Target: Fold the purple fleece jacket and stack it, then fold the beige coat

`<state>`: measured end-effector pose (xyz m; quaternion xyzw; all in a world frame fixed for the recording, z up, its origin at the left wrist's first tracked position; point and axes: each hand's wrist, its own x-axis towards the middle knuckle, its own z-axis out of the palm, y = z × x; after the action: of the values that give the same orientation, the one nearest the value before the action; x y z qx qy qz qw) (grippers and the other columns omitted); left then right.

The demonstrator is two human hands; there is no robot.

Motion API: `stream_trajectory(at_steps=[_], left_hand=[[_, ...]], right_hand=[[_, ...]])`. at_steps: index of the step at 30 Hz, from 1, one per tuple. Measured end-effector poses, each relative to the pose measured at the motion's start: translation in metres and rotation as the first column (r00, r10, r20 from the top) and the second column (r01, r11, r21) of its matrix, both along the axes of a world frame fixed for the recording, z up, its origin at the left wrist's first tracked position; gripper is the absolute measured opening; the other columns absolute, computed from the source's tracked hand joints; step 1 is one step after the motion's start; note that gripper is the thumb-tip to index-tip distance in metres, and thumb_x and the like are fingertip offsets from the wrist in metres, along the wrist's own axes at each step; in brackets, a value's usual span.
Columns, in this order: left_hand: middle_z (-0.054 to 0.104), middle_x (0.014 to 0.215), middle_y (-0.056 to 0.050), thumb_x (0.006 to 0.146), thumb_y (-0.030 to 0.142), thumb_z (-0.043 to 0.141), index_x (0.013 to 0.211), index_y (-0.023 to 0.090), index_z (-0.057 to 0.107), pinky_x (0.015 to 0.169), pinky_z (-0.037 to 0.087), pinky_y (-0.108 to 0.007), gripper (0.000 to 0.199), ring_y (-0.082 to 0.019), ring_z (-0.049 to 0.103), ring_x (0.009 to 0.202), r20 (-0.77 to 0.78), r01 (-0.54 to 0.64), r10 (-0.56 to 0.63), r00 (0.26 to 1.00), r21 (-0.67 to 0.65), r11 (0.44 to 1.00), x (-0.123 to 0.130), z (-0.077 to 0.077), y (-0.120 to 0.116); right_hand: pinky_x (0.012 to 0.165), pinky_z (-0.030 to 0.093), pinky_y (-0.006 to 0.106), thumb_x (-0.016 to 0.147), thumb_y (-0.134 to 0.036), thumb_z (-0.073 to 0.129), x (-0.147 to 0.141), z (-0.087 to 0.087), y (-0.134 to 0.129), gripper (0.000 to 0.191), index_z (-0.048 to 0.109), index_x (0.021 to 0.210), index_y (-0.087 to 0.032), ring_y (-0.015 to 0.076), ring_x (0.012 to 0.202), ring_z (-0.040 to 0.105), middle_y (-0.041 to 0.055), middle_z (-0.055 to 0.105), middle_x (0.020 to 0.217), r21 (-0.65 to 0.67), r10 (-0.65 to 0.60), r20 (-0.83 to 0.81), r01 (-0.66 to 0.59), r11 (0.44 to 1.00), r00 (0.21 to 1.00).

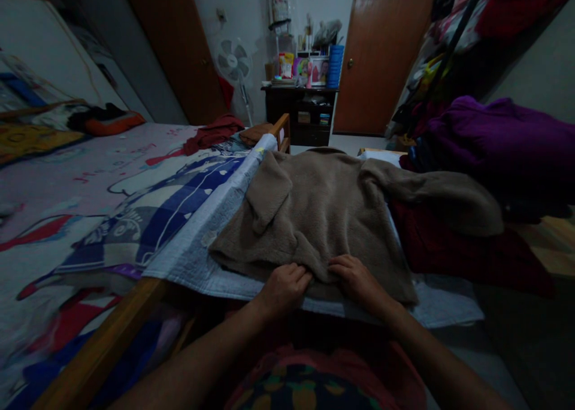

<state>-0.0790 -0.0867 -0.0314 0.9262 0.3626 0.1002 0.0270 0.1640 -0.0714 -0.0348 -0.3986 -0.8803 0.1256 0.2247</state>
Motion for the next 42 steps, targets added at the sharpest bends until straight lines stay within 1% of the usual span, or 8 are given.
stream_trajectory(at_steps=[9, 14, 19, 22, 26, 28, 35, 42], left_hand=[[0.063, 0.091, -0.005, 0.092, 0.02, 0.046, 0.101, 0.02, 0.061, 0.076, 0.047, -0.035, 0.017, -0.02, 0.057, 0.086, 0.063, -0.032, 0.026, 0.998, 0.087, 0.996, 0.016, 0.022, -0.008], [0.063, 0.091, -0.005, 0.089, 0.019, 0.053, 0.1, 0.019, 0.061, 0.072, 0.048, -0.033, 0.013, -0.021, 0.058, 0.084, -0.024, 0.01, -0.011, 1.0, -0.039, 0.999, 0.023, 0.013, -0.016], [0.066, 0.103, -0.005, 0.087, 0.03, 0.057, 0.109, 0.021, 0.061, 0.082, 0.05, -0.03, 0.024, -0.019, 0.061, 0.094, 0.187, 0.065, -0.019, 0.982, -0.243, 0.968, -0.008, 0.03, -0.009], [0.063, 0.115, -0.008, 0.087, 0.02, 0.049, 0.111, 0.02, 0.061, 0.095, 0.046, -0.033, 0.027, -0.019, 0.057, 0.109, 0.275, -0.113, 0.166, 0.947, -0.199, 0.974, -0.045, 0.039, 0.007], [0.046, 0.143, -0.009, 0.063, 0.011, 0.058, 0.135, 0.024, 0.05, 0.111, 0.029, -0.05, 0.073, -0.03, 0.037, 0.134, -0.042, -0.393, 0.391, 0.92, -0.069, 0.917, -0.095, 0.036, 0.03], [0.043, 0.145, -0.011, 0.062, 0.011, 0.057, 0.138, 0.023, 0.047, 0.111, 0.028, -0.049, 0.077, -0.031, 0.036, 0.135, -0.192, -0.51, 0.495, 0.848, -0.037, 0.859, -0.11, 0.031, 0.037], [0.045, 0.145, -0.012, 0.068, 0.007, 0.05, 0.139, 0.019, 0.045, 0.104, 0.036, -0.044, 0.072, -0.029, 0.041, 0.131, -0.311, -0.545, 0.524, 0.793, 0.019, 0.838, -0.115, 0.02, 0.042], [0.056, 0.129, -0.013, 0.087, 0.008, 0.036, 0.14, 0.022, 0.043, 0.086, 0.046, -0.041, 0.056, -0.027, 0.055, 0.108, -0.315, -0.627, 0.617, 0.721, 0.081, 0.775, -0.117, 0.027, 0.051]], right_hand=[[0.088, 0.05, 0.037, 0.084, -0.004, 0.041, 0.035, 0.024, -0.006, 0.035, 0.066, 0.103, -0.019, 0.0195, 0.101, 0.062, 0.0084, 0.069, 0.105, 0.133, -0.039, -0.19, 0.065, 0.989, 0.981], [0.093, 0.048, 0.041, 0.077, -0.002, 0.043, 0.042, 0.007, -0.016, 0.042, 0.065, 0.108, -0.021, 0.0212, 0.107, 0.059, 0.0088, 0.066, 0.112, 0.1, -0.09, -0.105, 0.101, 0.99, 0.99], [0.104, 0.041, 0.048, 0.073, -0.009, 0.049, 0.052, -0.009, -0.028, 0.067, 0.043, 0.139, -0.017, 0.0264, 0.126, 0.047, 0.0133, 0.052, 0.135, 0.14, -0.266, 0.044, 0.257, 0.956, 0.963], [0.107, 0.036, 0.052, 0.071, -0.017, 0.055, 0.065, -0.011, -0.037, 0.079, 0.031, 0.146, -0.015, 0.0311, 0.131, 0.04, 0.0156, 0.046, 0.141, 0.186, -0.357, 0.133, 0.33, 0.925, 0.925], [0.105, 0.037, 0.051, 0.07, -0.012, 0.055, 0.081, -0.011, -0.045, 0.068, 0.045, 0.138, -0.015, 0.0331, 0.132, 0.039, 0.0161, 0.046, 0.142, 0.25, -0.43, 0.257, 0.37, 0.895, 0.866], [0.099, 0.043, 0.046, 0.075, -0.006, 0.051, 0.086, -0.009, -0.047, 0.058, 0.052, 0.132, -0.017, 0.0304, 0.126, 0.045, 0.015, 0.05, 0.139, 0.283, -0.482, 0.292, 0.406, 0.869, 0.826], [0.069, 0.05, 0.029, 0.079, -0.006, 0.05, 0.091, 0.021, -0.047, 0.037, 0.066, 0.108, -0.025, 0.0203, 0.083, 0.058, 0.0077, 0.065, 0.101, 0.271, -0.504, 0.336, 0.431, 0.861, 0.796], [0.078, 0.052, 0.03, 0.081, -0.007, 0.044, 0.104, 0.056, -0.046, 0.044, 0.067, 0.112, -0.026, 0.0205, 0.099, 0.06, 0.0081, 0.06, 0.114, 0.328, -0.451, 0.056, 0.41, 0.851, 0.891]])
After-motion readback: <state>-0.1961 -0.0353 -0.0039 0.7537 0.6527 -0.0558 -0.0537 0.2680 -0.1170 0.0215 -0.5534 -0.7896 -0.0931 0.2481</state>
